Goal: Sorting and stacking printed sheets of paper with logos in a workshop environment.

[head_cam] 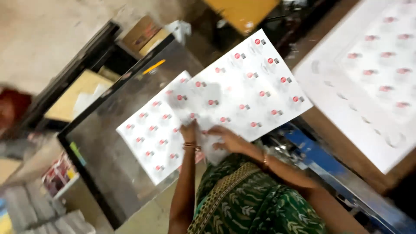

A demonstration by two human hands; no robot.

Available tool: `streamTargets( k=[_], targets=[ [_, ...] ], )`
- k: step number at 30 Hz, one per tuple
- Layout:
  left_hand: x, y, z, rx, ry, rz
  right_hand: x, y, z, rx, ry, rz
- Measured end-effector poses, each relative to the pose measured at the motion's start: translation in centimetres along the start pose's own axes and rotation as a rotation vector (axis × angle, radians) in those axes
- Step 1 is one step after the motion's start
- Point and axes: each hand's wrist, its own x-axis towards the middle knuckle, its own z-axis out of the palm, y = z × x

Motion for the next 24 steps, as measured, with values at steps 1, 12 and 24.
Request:
streamTargets(
  k=[1,12,24],
  targets=[
    [-0.7,-4.6,-2.1,0.035,-0.086,-0.028,0.1,-0.6,0.0,-0.141,0.053,-0.053],
    [-5.3,-29.5,-14.6,-0.373,-0.178,-1.014,3.6,5.5,3.8,-0.662,0.021,0.173],
    [4.6,-35.4,-7.6,-0.023,-0.590,-0.731,3.5,5.7,2.2,-0.936,0.441,0.601]
  ],
)
